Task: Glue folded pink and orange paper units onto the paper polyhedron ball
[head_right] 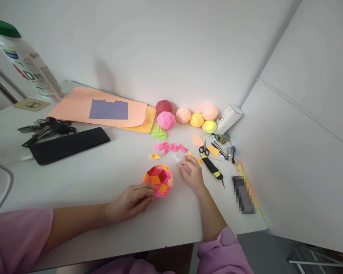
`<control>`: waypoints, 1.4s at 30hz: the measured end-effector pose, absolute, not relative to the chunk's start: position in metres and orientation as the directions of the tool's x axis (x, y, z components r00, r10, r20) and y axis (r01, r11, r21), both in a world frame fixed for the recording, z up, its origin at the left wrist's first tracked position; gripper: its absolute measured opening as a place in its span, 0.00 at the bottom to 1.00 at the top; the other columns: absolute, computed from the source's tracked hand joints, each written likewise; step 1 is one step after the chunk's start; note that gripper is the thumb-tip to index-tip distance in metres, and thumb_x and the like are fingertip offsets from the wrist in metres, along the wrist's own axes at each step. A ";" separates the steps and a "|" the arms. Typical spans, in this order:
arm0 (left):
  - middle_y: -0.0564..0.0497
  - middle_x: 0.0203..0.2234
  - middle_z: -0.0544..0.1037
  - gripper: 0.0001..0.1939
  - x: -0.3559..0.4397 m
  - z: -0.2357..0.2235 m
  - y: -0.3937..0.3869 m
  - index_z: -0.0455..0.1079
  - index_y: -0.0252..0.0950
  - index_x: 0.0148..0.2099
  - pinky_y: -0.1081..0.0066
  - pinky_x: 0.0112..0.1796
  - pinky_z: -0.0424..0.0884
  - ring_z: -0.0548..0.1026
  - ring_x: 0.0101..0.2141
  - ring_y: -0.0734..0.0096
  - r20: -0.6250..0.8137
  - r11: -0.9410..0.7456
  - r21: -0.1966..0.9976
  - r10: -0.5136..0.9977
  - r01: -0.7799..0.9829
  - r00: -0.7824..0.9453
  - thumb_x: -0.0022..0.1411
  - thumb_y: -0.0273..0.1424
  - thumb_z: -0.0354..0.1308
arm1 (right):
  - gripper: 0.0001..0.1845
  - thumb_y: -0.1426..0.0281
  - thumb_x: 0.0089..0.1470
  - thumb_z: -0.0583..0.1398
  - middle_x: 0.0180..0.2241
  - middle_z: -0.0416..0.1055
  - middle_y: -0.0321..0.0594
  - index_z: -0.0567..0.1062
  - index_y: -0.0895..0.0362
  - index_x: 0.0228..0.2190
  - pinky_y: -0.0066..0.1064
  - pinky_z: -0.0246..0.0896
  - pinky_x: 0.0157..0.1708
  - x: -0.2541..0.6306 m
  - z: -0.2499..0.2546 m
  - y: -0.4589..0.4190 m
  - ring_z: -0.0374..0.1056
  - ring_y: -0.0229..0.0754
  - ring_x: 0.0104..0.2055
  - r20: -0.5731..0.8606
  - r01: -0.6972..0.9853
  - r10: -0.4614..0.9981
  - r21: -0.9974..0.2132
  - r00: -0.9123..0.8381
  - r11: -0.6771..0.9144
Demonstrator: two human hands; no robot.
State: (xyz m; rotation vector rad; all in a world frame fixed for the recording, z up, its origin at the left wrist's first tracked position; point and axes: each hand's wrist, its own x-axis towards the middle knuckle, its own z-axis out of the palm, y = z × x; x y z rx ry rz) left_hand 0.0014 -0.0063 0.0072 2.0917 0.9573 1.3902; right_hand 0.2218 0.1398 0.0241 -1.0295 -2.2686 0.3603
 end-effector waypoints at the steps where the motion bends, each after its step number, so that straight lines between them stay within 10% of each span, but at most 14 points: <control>1: 0.48 0.30 0.76 0.07 0.001 0.007 -0.006 0.66 0.36 0.40 0.78 0.24 0.68 0.71 0.24 0.77 0.618 -0.674 0.682 0.739 0.286 0.268 0.66 0.24 0.47 | 0.14 0.62 0.59 0.55 0.47 0.72 0.50 0.77 0.56 0.35 0.44 0.63 0.52 0.224 0.025 0.144 0.69 0.47 0.50 0.449 0.605 0.770 -0.479 -0.453 0.636; 42: 0.50 0.27 0.72 0.06 0.002 0.004 -0.006 0.65 0.36 0.40 0.78 0.24 0.63 0.66 0.24 0.76 0.618 -0.665 0.710 0.746 0.231 0.249 0.63 0.21 0.51 | 0.27 0.59 0.63 0.43 0.45 0.71 0.52 0.78 0.59 0.38 0.46 0.60 0.50 0.237 0.015 0.167 0.65 0.53 0.49 0.238 0.798 0.840 -0.269 -0.487 0.539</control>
